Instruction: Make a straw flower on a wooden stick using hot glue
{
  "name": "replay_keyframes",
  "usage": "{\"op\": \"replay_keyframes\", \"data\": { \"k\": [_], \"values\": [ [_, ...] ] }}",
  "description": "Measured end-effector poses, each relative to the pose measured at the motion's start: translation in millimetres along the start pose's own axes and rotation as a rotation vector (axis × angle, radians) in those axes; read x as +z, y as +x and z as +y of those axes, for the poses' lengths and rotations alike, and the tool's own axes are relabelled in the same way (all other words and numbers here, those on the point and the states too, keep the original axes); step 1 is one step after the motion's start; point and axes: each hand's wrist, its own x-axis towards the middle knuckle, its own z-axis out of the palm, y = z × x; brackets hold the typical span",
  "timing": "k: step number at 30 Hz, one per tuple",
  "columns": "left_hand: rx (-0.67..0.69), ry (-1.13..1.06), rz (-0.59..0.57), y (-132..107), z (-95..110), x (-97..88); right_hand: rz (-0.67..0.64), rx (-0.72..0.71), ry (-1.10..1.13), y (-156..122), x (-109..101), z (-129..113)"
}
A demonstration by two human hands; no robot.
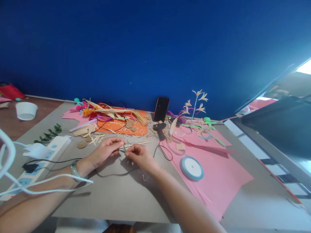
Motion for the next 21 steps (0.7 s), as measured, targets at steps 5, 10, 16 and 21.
{"op": "replay_keyframes", "data": {
  "k": [5, 10, 16, 21],
  "values": [
    [0.05, 0.128, -0.006, -1.1, -0.6, 0.2, 0.089, -0.038, 0.009, 1.4, 2.6, 2.4],
    [0.132, 0.198, -0.069, -3.3, 4.3, 3.3, 0.106, -0.051, 0.071, 1.1, 5.0, 1.1],
    [0.044, 0.148, -0.042, -4.4, 2.5, 3.2, 0.124, -0.042, 0.048, 1.9, 1.6, -0.5],
    [0.087, 0.174, -0.041, -2.0, 0.5, 0.8, 0.062, -0.02, 0.094, 2.0, -1.6, -0.1]
  ]
}}
